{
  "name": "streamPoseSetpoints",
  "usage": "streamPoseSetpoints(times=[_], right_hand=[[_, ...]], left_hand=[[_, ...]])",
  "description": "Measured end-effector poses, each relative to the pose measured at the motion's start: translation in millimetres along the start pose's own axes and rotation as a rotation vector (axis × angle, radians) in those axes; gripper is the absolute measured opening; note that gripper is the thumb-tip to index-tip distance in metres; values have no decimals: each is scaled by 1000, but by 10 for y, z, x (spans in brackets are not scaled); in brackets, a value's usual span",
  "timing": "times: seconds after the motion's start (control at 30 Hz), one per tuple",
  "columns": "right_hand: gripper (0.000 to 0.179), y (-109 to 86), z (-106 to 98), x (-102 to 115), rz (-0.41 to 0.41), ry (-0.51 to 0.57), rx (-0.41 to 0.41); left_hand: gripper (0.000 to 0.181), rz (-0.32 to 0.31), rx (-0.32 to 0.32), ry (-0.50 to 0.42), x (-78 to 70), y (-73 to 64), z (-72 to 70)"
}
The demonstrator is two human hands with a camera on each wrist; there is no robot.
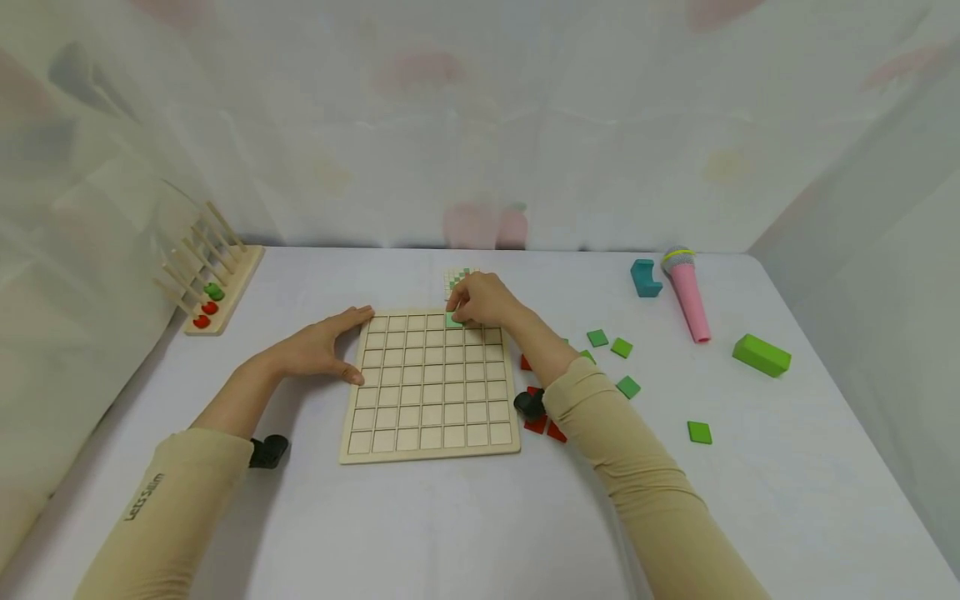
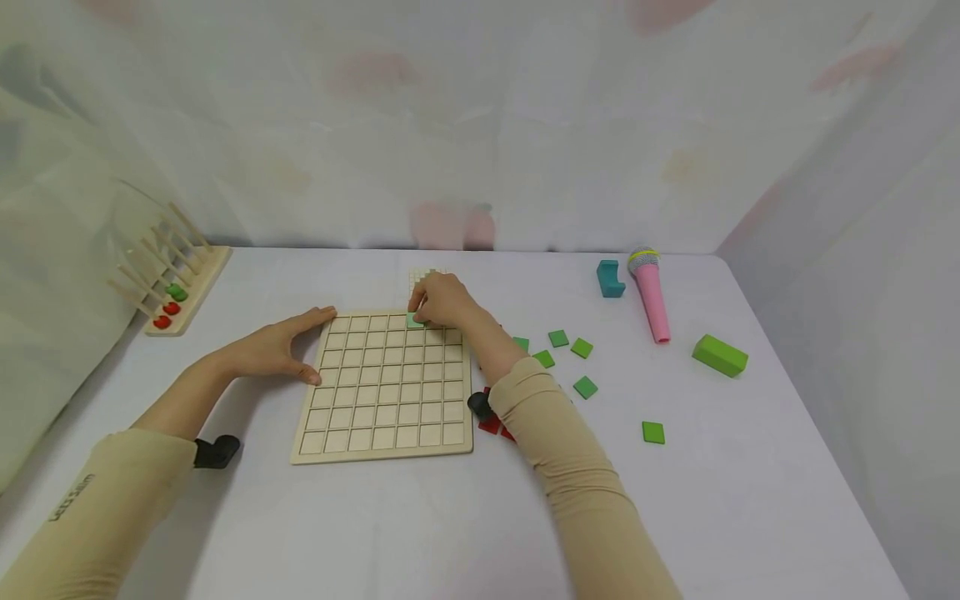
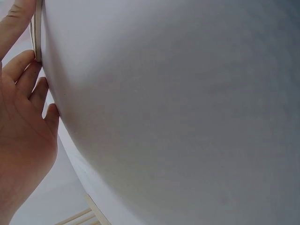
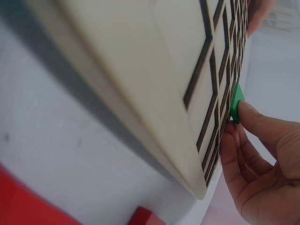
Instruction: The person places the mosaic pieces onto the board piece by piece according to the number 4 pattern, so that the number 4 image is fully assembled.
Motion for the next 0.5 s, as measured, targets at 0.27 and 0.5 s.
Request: streamPoseSetpoints(times=[0.27, 0.5], right_hand=[[10, 8, 2, 8, -7, -27, 3], [11, 13, 0, 13, -9, -51, 7]], left_hand=[[120, -4, 3, 8, -6, -4, -6], [120, -6, 5, 5, 9, 8, 3]])
Point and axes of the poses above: each hand's wrist, its own y-axis towards the middle knuckle, its own z-axis out of the palm, x = y × z, the point moved 8 cm from there along y, towards the middle knuckle, and after that the axes turned 12 degrees about -z, right-handed, at the moved point
